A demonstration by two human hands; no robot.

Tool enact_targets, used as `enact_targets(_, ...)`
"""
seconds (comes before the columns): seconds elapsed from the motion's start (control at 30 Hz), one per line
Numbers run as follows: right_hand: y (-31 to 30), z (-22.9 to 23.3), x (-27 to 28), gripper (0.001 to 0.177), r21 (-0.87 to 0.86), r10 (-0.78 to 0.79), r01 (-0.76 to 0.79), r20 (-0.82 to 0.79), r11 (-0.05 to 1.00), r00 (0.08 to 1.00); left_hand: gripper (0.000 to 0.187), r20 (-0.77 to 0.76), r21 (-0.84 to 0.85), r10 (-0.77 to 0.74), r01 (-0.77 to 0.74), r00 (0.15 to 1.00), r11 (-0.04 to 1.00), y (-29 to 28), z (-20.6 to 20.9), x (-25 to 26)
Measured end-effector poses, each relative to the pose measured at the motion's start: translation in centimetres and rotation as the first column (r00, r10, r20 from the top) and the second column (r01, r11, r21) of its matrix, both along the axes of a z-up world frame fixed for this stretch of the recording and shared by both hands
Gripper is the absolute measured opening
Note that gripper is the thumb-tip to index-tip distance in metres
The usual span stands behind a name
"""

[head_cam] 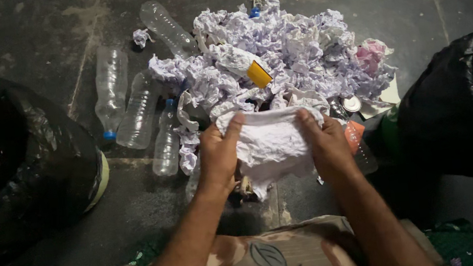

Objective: The person sits on a tiled floor and sorts through a pile of waste, picking up crumpled pieces of paper and plastic bottles. They separate the paper from the bottles, placing the paper into a black bag on the right and stacking the bottles on the left.

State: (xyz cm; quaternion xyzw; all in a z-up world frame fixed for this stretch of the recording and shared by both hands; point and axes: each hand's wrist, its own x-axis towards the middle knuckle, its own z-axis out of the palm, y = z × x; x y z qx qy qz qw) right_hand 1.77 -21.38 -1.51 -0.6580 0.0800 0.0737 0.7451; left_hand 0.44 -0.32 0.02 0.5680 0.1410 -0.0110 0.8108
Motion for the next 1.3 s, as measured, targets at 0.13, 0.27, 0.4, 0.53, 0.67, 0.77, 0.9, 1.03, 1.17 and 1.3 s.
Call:
enact_targets(0.13, 0.5, 0.0, 0.1, 0.026, 0.162, -0.041, 0.041, -0.002, 0.986, 0.999, 0.033, -0.037, 0.214, 0.105, -0.095, 0.994, 0.972, 0.0, 0.3, 0.0)
enact_targets(0.27, 0.5, -0.1, 0.3, 0.019, 0.232, -0.078, 0.076, -0.001, 0.970, 0.997, 0.032, -0.159, -0.041, -0.129, 0.124, 0.979, 0.991, 0.3, -0.1, -0.4)
enact_targets(0.4, -0.1, 0.2, 0.2, 0.006, 0.239, -0.234, 0.212, 0.069, 0.948, 0.970, 0.031, -0.143, -0.076, -0.446, 0.439, 0.884, 0.895, -3.2, -3.7, -1.2)
enact_targets(0.53, 0.1, 1.3, -0.8, 0.035, 0.211, -0.017, -0.036, 0.245, 0.977, 0.969, 0.026, -0.117, -0.255, -0.360, 0.322, 0.926, 0.912, -3.4, -4.8, -0.9)
enact_targets(0.67, 2.2, 2.6, -1.2, 0.039, -0.559, 0.556, -0.198, 0.596, 0.805, 0.579, 0.036, -0.179, -0.558, -0.157, 0.031, 0.971, 0.829, -1.7, -3.3, -0.8)
enact_targets(0.77, 2.6, 3.5, -1.5, 0.041, -0.645, 0.644, -0.260, 0.476, 0.719, 0.599, 0.024, -0.181, -0.521, -0.110, 0.000, 0.977, 0.854, -2.5, -4.1, -0.3)
enact_targets(0.9, 1.0, 2.4, -1.0, 0.043, -0.650, 0.605, -0.251, 0.402, 0.717, 0.687, 0.031, -0.091, -0.442, -0.196, 0.137, 0.976, 0.886, -5.9, -4.8, -1.9)
enact_targets(1.03, -1.1, -1.5, -0.3, 0.020, -0.161, 0.189, -0.129, 0.453, 0.979, 0.871, 0.044, 0.120, -0.182, -0.402, 0.418, 0.908, 0.890, -8.5, -2.4, -5.0)
enact_targets(1.17, -2.1, -3.1, -1.1, 0.005, -0.211, 0.020, 0.081, 0.435, 0.974, 0.900, 0.036, -0.024, -0.281, -0.330, 0.310, 0.944, 0.908, -9.0, -2.3, -5.0)
enact_targets(1.3, 1.7, -1.8, -1.3, 0.030, -0.046, 0.137, -0.129, 0.348, 0.991, 0.927, 0.019, -0.021, -0.395, -0.150, 0.129, 0.989, 0.909, -7.8, -5.6, -2.6)
